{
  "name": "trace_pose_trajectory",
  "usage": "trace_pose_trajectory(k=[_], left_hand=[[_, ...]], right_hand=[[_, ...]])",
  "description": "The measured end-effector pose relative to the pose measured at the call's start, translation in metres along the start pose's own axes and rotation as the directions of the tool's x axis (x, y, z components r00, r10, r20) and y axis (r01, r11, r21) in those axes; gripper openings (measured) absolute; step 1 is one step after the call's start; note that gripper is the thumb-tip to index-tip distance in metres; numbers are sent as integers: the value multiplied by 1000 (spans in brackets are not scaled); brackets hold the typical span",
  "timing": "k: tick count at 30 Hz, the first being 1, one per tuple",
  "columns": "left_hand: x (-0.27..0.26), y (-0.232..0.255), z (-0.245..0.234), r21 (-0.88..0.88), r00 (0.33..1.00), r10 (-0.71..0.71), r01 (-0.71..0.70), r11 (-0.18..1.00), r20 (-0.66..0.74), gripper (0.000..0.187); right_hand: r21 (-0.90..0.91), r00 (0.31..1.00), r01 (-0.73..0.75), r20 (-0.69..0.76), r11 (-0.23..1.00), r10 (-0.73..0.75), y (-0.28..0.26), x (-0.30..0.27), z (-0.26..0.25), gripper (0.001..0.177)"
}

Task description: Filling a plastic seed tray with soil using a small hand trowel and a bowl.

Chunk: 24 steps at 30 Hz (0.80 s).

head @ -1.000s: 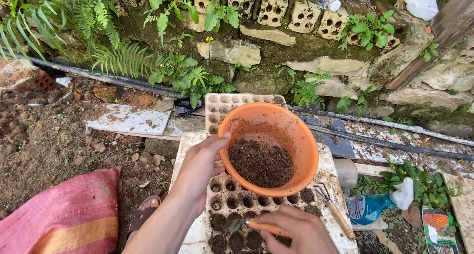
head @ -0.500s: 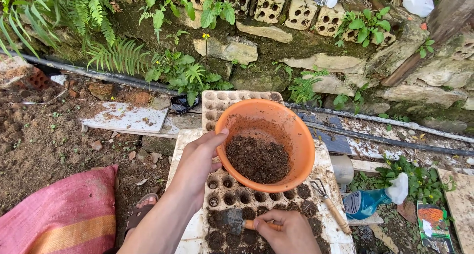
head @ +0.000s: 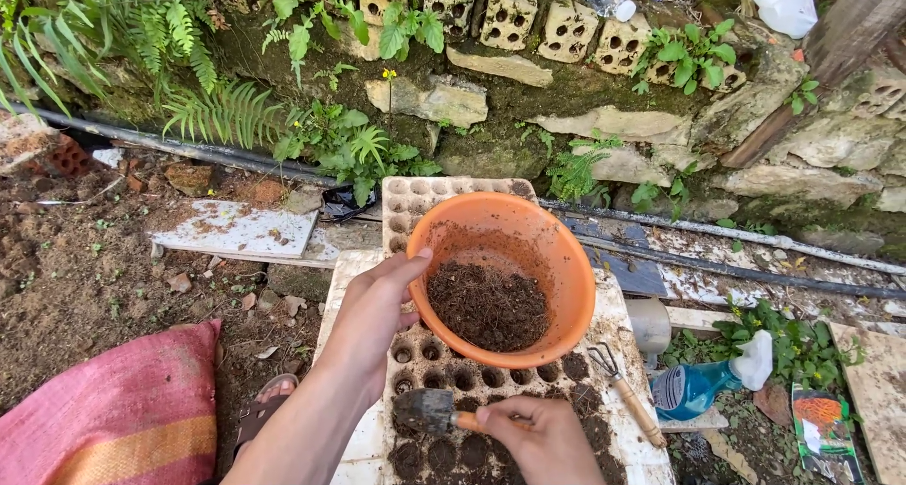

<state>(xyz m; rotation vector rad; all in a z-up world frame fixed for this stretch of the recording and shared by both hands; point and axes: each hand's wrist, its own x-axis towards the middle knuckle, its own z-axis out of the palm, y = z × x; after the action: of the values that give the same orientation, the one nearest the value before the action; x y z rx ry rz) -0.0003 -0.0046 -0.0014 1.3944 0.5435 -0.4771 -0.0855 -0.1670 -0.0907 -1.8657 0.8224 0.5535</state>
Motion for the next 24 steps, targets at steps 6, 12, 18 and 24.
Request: trace_pose_trajectory(k=[6, 12, 18, 24], left_hand=[[1, -1, 0, 7, 1000, 10, -10, 1000, 5, 64], [3, -2, 0, 14, 1000, 14, -14, 1000, 1, 63], [0, -1, 2, 3, 1000, 12, -12, 1000, -5, 61], [-2, 1, 1, 6, 1000, -12, 12, 1000, -20, 62]], right_hand=[[-78, 999, 26, 36, 997, -24, 11, 11, 2, 23], [-236, 999, 32, 27, 971, -27, 23, 19, 8, 20], [-163, 990, 136, 42, 977, -131, 0, -6, -11, 22], [-106, 971, 218, 125, 970, -205, -1, 2, -31, 29]])
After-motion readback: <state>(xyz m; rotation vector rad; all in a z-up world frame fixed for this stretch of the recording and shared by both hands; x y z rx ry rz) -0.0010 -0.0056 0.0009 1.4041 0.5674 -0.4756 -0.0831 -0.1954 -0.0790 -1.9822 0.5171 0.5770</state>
